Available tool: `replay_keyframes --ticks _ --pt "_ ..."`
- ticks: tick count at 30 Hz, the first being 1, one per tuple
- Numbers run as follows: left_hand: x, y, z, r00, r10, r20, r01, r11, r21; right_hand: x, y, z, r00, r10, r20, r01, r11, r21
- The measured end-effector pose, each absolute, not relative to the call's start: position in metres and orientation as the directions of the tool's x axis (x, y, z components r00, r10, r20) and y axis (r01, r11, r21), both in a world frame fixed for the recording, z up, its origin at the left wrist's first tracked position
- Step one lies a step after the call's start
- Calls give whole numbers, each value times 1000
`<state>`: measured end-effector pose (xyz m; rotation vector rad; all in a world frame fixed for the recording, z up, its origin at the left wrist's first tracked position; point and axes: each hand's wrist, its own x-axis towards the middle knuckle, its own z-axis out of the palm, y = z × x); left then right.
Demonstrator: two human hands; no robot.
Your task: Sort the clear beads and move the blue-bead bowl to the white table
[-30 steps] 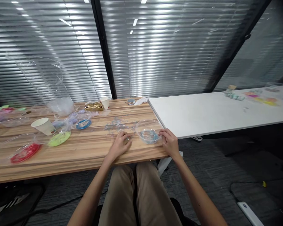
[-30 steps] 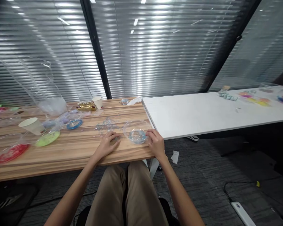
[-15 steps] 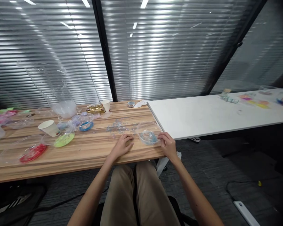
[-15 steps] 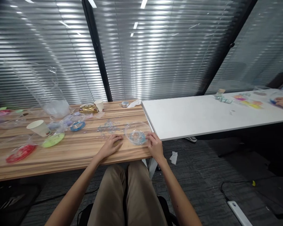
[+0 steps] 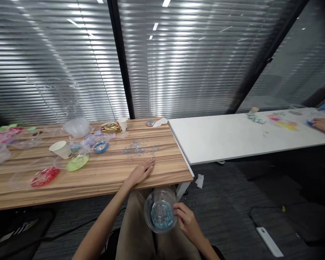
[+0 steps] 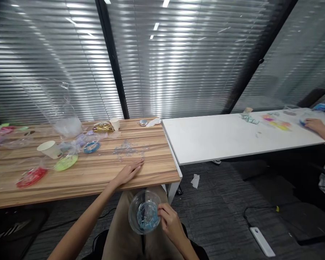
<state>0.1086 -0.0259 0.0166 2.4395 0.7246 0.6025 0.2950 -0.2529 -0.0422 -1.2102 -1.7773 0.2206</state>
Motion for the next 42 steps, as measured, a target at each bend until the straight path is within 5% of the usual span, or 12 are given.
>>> replay_keyframes --ticks 12,22,42 --pt "109 -93 18 749 618 238 391 -703 594 274 -204 -72 96 740 666 640 466 -611" --pt "99 -162 21 739 671 63 225 -334 915 256 -214 -84 159 685 711 645 474 -600" --pt "78 -152 25 379 876 298 328 -429 842 257 -258 -53 134 609 782 698 502 -511"
